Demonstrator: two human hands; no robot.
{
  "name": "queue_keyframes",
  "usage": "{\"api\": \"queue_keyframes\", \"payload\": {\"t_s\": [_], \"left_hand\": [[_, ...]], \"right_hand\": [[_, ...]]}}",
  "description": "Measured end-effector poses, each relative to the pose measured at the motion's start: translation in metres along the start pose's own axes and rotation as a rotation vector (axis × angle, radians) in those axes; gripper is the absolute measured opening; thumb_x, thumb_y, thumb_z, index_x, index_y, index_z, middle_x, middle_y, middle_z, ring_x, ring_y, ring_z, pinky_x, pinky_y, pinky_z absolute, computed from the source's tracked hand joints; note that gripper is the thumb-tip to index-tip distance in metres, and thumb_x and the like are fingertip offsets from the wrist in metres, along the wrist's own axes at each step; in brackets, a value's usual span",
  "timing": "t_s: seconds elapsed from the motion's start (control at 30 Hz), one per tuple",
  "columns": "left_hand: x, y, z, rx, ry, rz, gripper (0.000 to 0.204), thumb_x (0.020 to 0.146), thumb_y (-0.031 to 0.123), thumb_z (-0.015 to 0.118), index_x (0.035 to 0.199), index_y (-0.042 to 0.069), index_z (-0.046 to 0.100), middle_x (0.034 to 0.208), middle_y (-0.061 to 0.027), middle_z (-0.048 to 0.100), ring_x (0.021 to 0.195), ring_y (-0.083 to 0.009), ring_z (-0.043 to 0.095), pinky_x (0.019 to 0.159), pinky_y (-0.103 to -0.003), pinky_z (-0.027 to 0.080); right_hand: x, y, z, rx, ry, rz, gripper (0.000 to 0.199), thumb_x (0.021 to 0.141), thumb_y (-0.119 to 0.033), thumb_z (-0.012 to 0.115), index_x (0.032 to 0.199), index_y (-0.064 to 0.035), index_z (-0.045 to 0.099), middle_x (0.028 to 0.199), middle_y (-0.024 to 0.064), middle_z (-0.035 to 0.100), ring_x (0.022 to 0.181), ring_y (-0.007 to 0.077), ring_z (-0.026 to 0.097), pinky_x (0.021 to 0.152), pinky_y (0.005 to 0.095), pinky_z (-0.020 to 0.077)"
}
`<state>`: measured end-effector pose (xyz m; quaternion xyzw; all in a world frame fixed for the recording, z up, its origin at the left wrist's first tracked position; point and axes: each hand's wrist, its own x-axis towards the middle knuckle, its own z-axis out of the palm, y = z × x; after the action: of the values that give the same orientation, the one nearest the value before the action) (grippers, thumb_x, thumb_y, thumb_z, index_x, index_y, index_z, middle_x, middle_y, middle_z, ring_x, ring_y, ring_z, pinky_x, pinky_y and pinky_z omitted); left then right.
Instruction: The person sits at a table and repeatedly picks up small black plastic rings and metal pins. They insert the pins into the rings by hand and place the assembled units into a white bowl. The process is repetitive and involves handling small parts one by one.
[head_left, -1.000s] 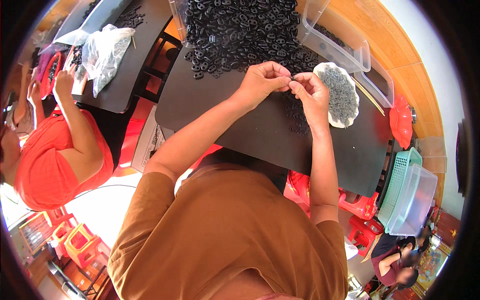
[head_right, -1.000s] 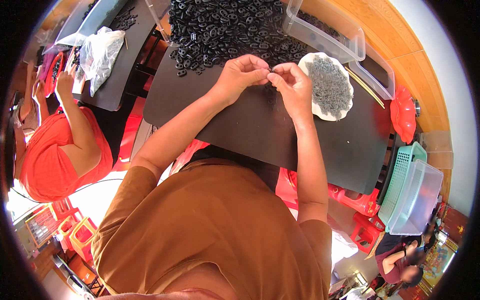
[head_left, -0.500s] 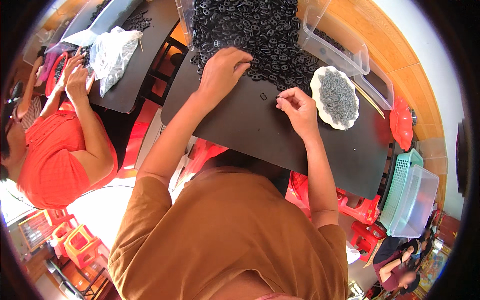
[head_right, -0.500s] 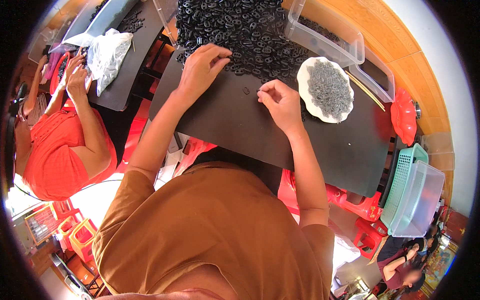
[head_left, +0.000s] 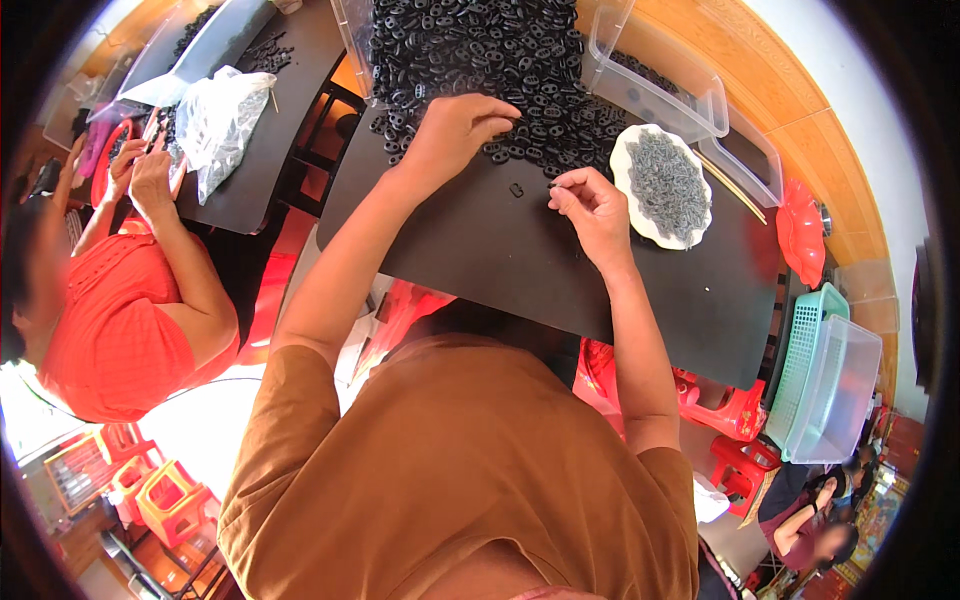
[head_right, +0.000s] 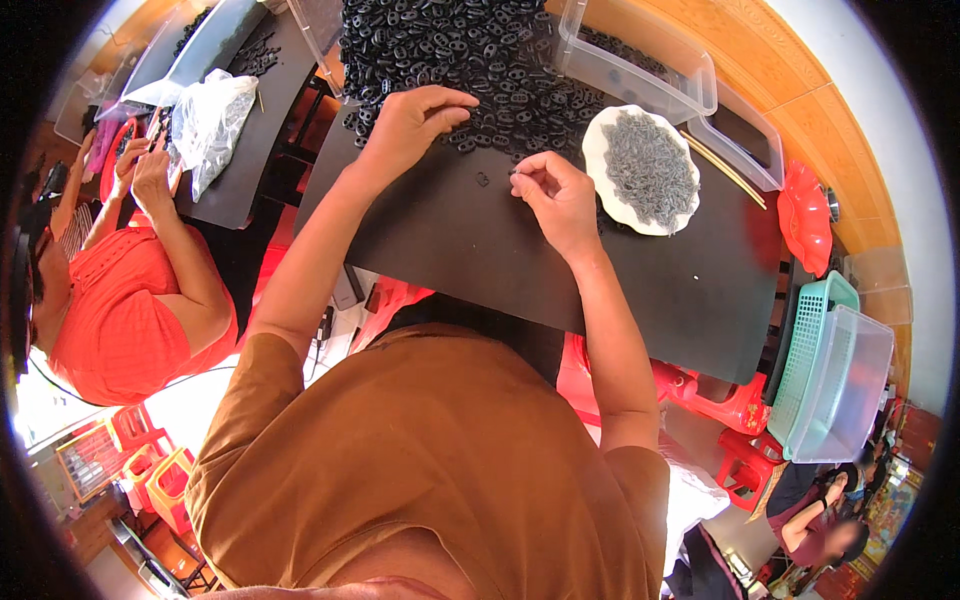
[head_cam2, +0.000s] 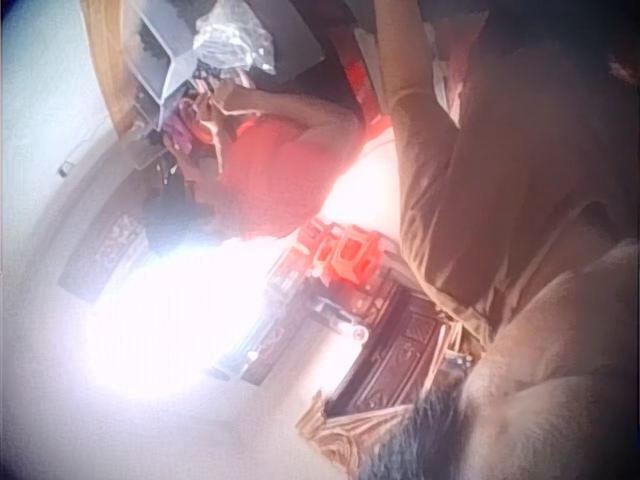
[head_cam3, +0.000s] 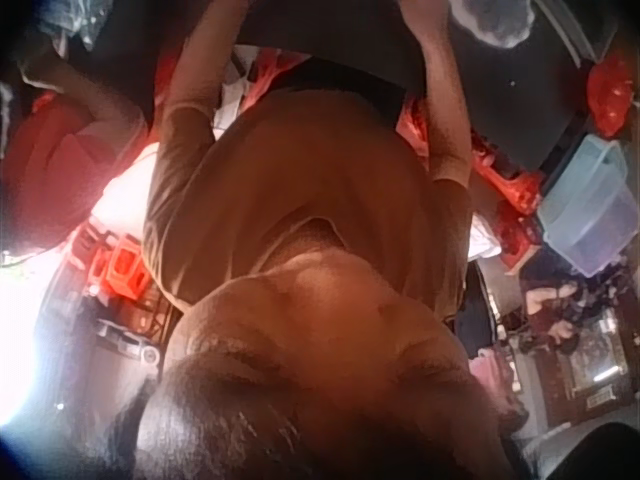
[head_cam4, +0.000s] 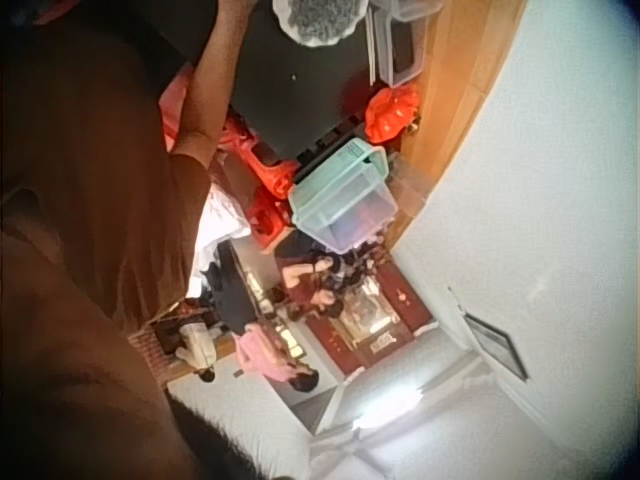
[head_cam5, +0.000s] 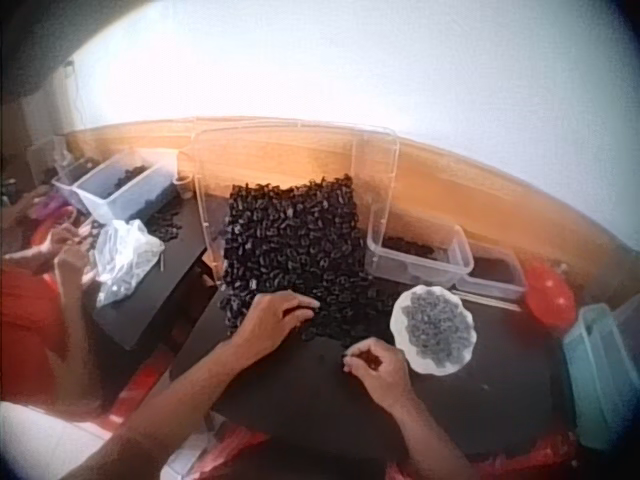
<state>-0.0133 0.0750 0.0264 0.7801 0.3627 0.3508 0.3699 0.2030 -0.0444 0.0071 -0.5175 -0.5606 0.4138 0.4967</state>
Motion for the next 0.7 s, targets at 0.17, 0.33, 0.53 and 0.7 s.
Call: {"api": "queue_keyframes", "payload": {"t_s": [0.17, 0.33, 0.53, 0.7], "left_hand": [[-0.02, 0.011, 0.017, -0.808, -0.087, -0.35, 0.024, 0.095, 0.006, 0.065, 0.118, 0.005, 0.062, 0.107, -0.0097, 0.069, 0.093, -0.0161, 0.069, 0.083, -0.026, 0.057], [-0.03, -0.001, 0.034, -1.082, -0.153, -0.422, 0.022, 0.094, 0.007, 0.066, 0.116, 0.006, 0.063, 0.109, -0.0099, 0.069, 0.095, -0.0161, 0.069, 0.085, -0.026, 0.057], [-0.035, -0.001, 0.047, -1.083, -0.155, -0.444, 0.021, 0.093, 0.006, 0.067, 0.114, 0.003, 0.065, 0.1, -0.0056, 0.068, 0.091, -0.0158, 0.068, 0.083, -0.025, 0.057], [-0.037, -0.001, 0.049, -1.139, -0.161, -0.47, 0.022, 0.093, 0.006, 0.068, 0.114, 0.003, 0.065, 0.099, -0.0037, 0.067, 0.089, -0.0147, 0.068, 0.082, -0.025, 0.056]], "right_hand": [[0.002, -0.002, -0.002, 0.152, -0.008, 0.027, 0.007, 0.091, -0.004, 0.068, 0.096, -0.0014, 0.064, 0.086, 0.0024, 0.067, 0.075, 0.009, 0.065, 0.068, 0.022, 0.0508], [0.003, -0.006, -0.001, 0.192, -0.008, 0.036, 0.008, 0.091, -0.006, 0.069, 0.096, -0.0017, 0.065, 0.085, 0.0023, 0.067, 0.075, 0.0093, 0.065, 0.067, 0.022, 0.0511], [0.003, -0.004, 0.0, 0.199, -0.017, 0.026, 0.008, 0.091, -0.006, 0.069, 0.096, -0.0025, 0.065, 0.084, 0.0017, 0.067, 0.073, 0.009, 0.065, 0.065, 0.0215, 0.0502], [0.004, -0.003, 0.0, 0.171, -0.019, 0.02, 0.008, 0.091, -0.006, 0.069, 0.097, -0.0027, 0.065, 0.085, 0.0017, 0.067, 0.073, 0.0087, 0.064, 0.065, 0.0213, 0.05]]}}
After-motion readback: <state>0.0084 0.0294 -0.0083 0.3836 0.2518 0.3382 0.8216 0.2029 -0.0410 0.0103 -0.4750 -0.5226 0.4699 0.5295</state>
